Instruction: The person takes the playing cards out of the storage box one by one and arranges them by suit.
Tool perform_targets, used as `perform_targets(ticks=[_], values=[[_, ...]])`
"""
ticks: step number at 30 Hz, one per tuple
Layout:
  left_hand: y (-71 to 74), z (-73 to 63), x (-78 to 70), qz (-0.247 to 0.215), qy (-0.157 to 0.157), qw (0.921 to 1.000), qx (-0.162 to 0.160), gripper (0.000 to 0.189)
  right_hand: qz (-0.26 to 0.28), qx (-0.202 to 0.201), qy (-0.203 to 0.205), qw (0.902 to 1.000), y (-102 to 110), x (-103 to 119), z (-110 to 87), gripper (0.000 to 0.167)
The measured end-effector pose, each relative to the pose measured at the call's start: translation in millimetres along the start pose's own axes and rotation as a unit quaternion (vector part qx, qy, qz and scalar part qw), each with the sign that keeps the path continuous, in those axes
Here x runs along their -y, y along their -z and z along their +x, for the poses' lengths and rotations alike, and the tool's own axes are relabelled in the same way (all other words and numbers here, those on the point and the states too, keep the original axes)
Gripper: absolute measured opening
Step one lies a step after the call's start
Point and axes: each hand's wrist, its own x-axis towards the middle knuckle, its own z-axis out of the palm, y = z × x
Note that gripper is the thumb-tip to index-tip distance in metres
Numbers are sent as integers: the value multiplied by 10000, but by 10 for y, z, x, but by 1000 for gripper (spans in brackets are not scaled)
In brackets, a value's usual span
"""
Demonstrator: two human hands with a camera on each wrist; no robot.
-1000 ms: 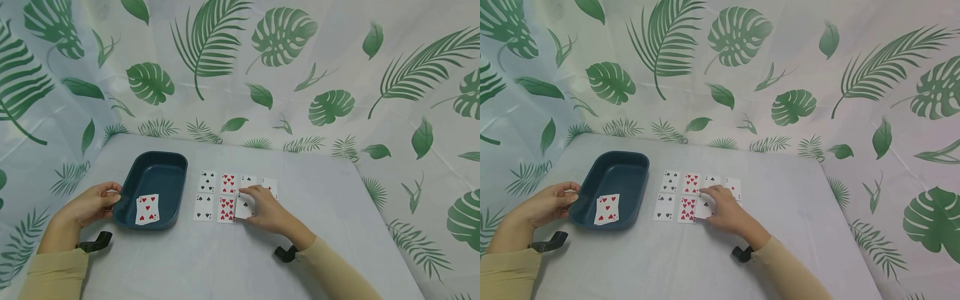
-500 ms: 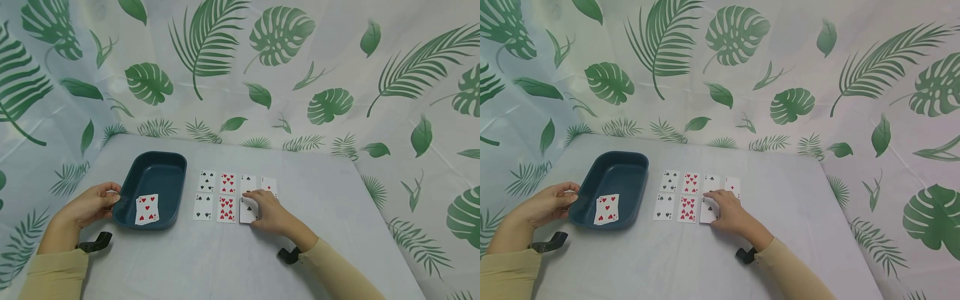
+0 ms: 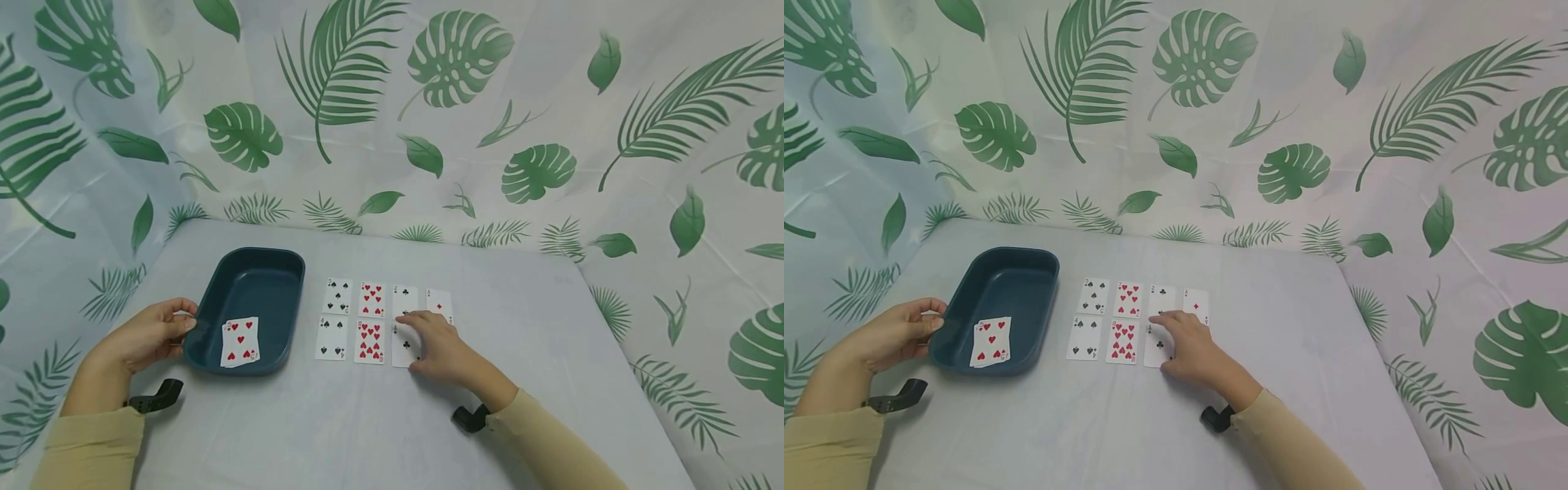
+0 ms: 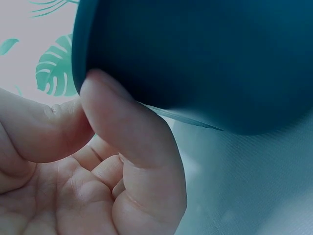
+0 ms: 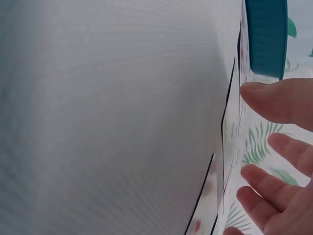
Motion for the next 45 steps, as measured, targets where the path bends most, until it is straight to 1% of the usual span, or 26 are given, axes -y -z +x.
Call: perform_targets(ticks=[8, 16, 25, 30, 34, 38, 45], values=[[-1, -3, -5, 47, 30, 10000, -44, 13, 19, 36, -63, 10000, -11, 44, 21, 92], [0, 2, -2, 103, 22, 9999, -47, 15, -43, -96, 100, 9999, -23, 181, 84, 95], [-5, -17, 7, 101, 9, 9999, -94, 15, -100, -81, 504, 9986, -76, 507, 240, 95], [-6, -25, 0, 104, 43, 9999, -97, 15, 50, -120, 812, 9966, -105, 735, 315, 96], [-13, -18, -5, 106, 20, 9999, -87, 15, 65, -96, 1061, 9943, -132, 909, 379, 96], [-15, -15, -1, 85, -34, 9999, -83, 15, -68, -13, 1277, 9918, -166, 1079, 440, 95], [-16, -25, -16, 58, -71, 9999, -70, 16, -268, 128, 1529, 9878, -223, 1354, 522, 95]])
